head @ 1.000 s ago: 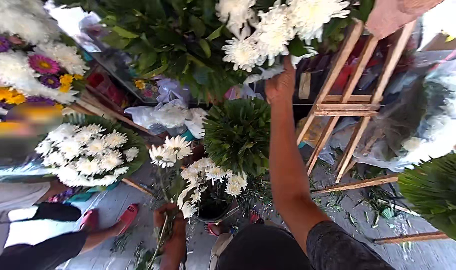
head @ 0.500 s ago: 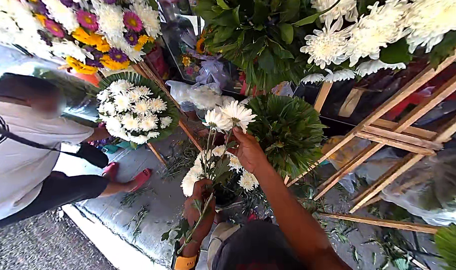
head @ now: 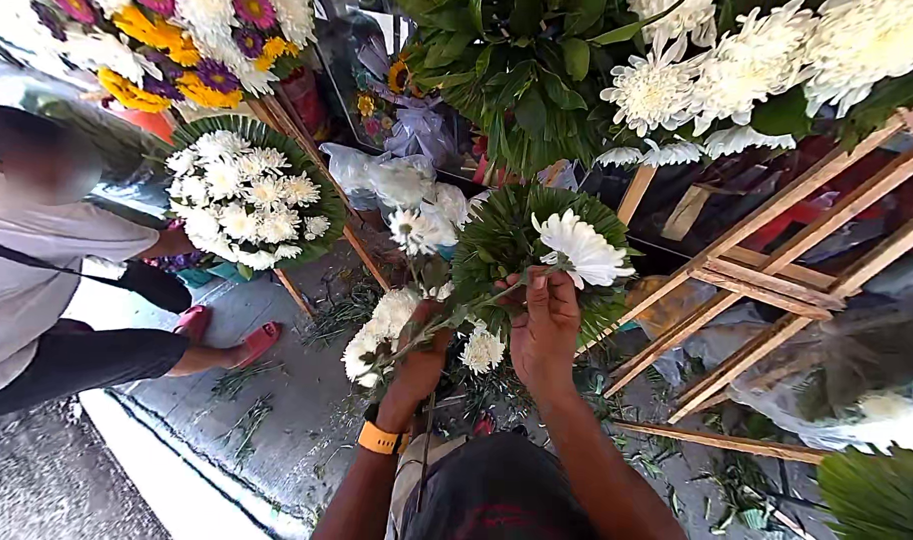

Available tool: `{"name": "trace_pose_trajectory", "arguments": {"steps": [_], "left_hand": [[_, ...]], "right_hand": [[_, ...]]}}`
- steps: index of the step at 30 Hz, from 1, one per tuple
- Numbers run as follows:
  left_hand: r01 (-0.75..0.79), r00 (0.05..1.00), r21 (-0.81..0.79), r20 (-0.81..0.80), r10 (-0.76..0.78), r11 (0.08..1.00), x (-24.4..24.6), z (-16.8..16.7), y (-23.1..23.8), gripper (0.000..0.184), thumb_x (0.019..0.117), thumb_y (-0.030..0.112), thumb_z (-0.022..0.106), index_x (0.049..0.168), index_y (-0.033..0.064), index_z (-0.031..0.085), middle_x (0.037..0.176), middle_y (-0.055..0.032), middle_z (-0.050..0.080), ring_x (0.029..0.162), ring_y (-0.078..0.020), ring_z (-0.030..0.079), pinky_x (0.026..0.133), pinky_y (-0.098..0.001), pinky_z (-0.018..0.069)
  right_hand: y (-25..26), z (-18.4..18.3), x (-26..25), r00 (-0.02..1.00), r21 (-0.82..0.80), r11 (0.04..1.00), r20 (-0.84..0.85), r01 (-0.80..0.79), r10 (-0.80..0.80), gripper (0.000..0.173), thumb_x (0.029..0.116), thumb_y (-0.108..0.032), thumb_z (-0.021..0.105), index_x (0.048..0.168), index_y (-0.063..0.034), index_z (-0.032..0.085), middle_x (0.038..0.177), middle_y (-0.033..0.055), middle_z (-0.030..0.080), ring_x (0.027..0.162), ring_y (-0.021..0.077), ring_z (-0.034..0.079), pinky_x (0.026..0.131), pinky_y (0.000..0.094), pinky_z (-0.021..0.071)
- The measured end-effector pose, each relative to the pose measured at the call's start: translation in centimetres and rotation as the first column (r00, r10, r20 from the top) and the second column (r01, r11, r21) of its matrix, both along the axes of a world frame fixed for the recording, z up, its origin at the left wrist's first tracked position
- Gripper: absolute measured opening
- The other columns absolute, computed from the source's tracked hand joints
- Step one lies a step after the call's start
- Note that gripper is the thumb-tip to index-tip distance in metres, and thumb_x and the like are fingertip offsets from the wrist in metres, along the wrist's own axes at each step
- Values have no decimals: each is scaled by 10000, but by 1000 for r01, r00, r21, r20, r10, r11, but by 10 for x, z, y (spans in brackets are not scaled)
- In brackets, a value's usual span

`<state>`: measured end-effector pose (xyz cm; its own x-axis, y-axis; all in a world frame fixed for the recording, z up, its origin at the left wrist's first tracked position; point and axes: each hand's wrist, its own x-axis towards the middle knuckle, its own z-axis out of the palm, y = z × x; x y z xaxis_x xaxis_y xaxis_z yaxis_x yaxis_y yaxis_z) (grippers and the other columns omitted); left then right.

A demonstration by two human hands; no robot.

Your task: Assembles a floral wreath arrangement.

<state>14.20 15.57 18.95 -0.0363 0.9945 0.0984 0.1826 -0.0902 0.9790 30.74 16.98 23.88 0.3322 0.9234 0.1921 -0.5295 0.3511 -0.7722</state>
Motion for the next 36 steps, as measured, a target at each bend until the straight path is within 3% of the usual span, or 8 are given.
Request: {"name": "trace_pose_trajectory", "arguments": {"steps": [2, 6, 11, 20, 23, 26, 30, 36], "left_hand": [[134, 986, 24, 98, -136, 991, 12, 9, -6, 335, 986, 283, 660, 1216, 40, 653, 1023, 34, 696, 879, -20, 642, 832, -240, 560], [153, 976, 48, 147, -158, 987, 31, 16, -6, 267, 1026, 296, 596, 1100, 47, 658, 869, 76, 640, 798, 3, 611, 804, -221, 545], [149, 987, 74, 56, -154, 986, 37, 24, -9, 472, 1033, 307, 599, 1348, -44, 574, 1256, -81, 668, 1187, -57, 607, 1078, -280, 479], [180, 984, -12, 11, -180, 984, 18, 21, -10, 398, 1046, 312, 579, 1334, 41, 626, 1269, -83, 677, 1199, -112, 619, 1091, -352, 477], [187, 982, 48, 28, -188, 981, 6, 19, -16, 335, 1008, 187, 617, 1271, -20, 646, 1202, -135, 698, 1126, -145, 658, 1042, -354, 517], [186, 978, 169, 66, -199, 968, 5, 19, -5, 344, 999, 307, 658, 1165, 6, 679, 1110, -122, 688, 1039, -169, 654, 978, -373, 535], [184, 935, 182, 270, -229, 966, 23, 43, 13, 291, 1001, 184, 632, 1190, -36, 651, 1140, -111, 678, 1072, -125, 637, 1003, -334, 520], [101, 964, 128, 234, -129, 987, 32, 35, 7, 337, 960, 188, 714, 1247, 20, 656, 1115, -38, 732, 1022, -107, 696, 944, -335, 588]], "right_hand": [[-2, 2, 0, 990, -142, 982, -76, -127, 117, 121, 1074, -127, 495, 1101, -92, 608, 972, 91, 711, 851, 196, 723, 796, 369, 627], [-1, 4, 4, 956, -278, 919, -171, -278, 237, 176, 1097, -120, 430, 1110, -46, 589, 954, 103, 701, 785, 176, 707, 758, 345, 627], [5, -5, 16, 959, -269, 923, -23, -277, 281, 178, 1082, -85, 443, 1122, -28, 606, 983, 106, 711, 823, 185, 717, 744, 349, 635], [25, -7, 17, 938, -246, 916, 62, -317, 342, 265, 1088, -93, 384, 1061, -92, 648, 949, 39, 751, 808, 158, 739, 699, 322, 642], [52, 1, 50, 986, -158, 976, 46, -149, 158, 243, 1110, -152, 281, 1141, -184, 520, 976, -74, 691, 941, 105, 701, 887, 346, 604], [56, 8, 67, 959, -154, 970, 185, -187, 215, 221, 1112, -239, 334, 1187, -209, 539, 1143, -75, 695, 1094, 120, 673, 959, 367, 576], [27, -9, 30, 885, -162, 929, 286, -334, 368, 179, 997, -309, 646, 1101, -168, 685, 1173, -16, 720, 1122, 143, 667, 970, 343, 567], [11, -3, 19, 913, -184, 969, 343, -166, 222, 176, 998, -55, 597, 1133, 30, 672, 1050, 85, 741, 982, 157, 699, 926, 358, 586]]}}
